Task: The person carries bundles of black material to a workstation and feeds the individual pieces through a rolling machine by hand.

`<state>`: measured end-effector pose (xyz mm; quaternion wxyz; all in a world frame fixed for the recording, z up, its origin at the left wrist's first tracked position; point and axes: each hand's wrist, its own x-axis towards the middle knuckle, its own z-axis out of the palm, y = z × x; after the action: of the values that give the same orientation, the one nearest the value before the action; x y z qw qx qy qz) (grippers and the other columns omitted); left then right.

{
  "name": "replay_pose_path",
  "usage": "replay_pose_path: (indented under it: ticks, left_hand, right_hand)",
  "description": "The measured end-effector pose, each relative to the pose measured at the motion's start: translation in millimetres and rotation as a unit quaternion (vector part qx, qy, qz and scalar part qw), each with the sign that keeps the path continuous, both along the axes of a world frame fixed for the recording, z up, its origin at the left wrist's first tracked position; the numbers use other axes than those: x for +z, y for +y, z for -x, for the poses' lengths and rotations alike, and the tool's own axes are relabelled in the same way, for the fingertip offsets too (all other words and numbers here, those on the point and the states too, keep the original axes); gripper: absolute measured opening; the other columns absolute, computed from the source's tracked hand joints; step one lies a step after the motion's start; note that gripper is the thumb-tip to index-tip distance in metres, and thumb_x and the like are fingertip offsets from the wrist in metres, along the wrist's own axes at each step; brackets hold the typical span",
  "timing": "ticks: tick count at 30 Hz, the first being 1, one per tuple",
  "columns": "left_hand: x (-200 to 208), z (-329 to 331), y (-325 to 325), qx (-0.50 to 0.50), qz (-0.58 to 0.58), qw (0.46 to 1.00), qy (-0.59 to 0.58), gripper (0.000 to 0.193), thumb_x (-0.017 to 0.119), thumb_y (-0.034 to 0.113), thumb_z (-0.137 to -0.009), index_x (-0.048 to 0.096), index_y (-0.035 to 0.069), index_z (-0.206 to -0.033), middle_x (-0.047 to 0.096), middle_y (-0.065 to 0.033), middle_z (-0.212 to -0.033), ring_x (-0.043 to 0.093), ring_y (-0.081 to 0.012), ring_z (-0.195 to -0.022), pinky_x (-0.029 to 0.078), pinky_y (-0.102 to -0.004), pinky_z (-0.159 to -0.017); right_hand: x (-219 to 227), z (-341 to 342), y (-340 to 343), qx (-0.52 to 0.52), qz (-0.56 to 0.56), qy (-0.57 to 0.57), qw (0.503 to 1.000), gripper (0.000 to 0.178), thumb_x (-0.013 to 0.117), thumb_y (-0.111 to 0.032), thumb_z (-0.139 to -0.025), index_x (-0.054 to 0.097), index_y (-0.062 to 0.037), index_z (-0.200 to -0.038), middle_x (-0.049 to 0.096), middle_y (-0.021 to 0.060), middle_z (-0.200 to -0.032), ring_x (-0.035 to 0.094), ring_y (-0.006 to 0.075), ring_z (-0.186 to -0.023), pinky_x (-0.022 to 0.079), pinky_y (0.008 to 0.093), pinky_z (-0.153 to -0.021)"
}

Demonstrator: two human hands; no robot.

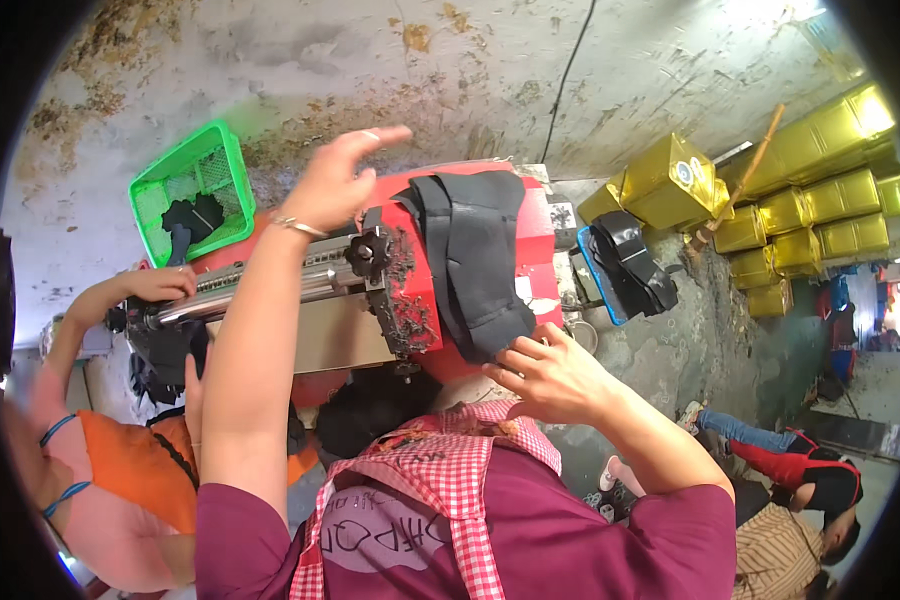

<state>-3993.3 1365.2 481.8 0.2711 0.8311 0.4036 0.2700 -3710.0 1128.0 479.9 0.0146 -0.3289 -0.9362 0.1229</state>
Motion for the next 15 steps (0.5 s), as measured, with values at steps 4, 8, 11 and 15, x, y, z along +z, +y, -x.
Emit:
replay_pose_path:
  ticks: [4,8,11,15]
  left_hand:
    - [27.2,61.1,-58.9,0.148,0.068,0.957,-0.239,0.016,0.067,0.012,-0.099,0.072,0.001,-0.11,0.075,-0.0091,-0.105,0.07,-0.0179,-0.097,0.054,-0.0331,-0.093]
    - [9.3,98.2,-172.4,0.171,0.18,0.921,-0.3,0.017,0.065,0.01,-0.101,0.069,-0.003,-0.091,0.075,-0.0094,-0.086,0.072,-0.0167,-0.082,0.057,-0.0305,-0.079]
    - [-23.5,124.5,-250.4,0.155,0.287,0.912,-0.25,0.03,0.063,0.014,-0.102,0.061,-0.001,-0.077,0.07,-0.0078,-0.072,0.068,-0.0148,-0.07,0.054,-0.0301,-0.066]
    - [-92.8,150.5,-361.1,0.316,0.362,0.869,-0.119,0.022,0.056,0.005,-0.1,0.057,0.008,-0.078,0.055,-0.0009,-0.061,0.052,-0.01,-0.057,0.042,-0.0294,-0.053]
  right_hand:
    - [25.4,18.3,61.3,-0.066,-0.027,0.207,0.976,0.042,0.087,-0.023,-0.072,0.072,-0.0098,-0.11,0.069,0.0047,-0.095,0.067,0.0268,-0.088,0.054,0.0403,-0.074]
    - [60.7,56.7,156.4,-0.154,-0.001,0.222,0.963,0.021,0.08,-0.008,-0.078,0.073,-0.0057,-0.098,0.072,0.0102,-0.089,0.069,0.0262,-0.076,0.054,0.0373,-0.066]
    - [92.7,98.6,231.6,-0.039,0.322,-0.005,0.946,0.023,0.082,-0.015,-0.081,0.075,-0.0088,-0.102,0.068,0.0081,-0.07,0.065,0.0216,-0.064,0.048,0.0337,-0.058]
    - [77.4,137.1,260.2,0.122,0.327,-0.262,0.9,0.041,0.086,-0.024,-0.077,0.069,-0.0046,-0.109,0.068,0.0099,-0.067,0.069,0.0257,-0.066,0.049,0.0385,-0.058]
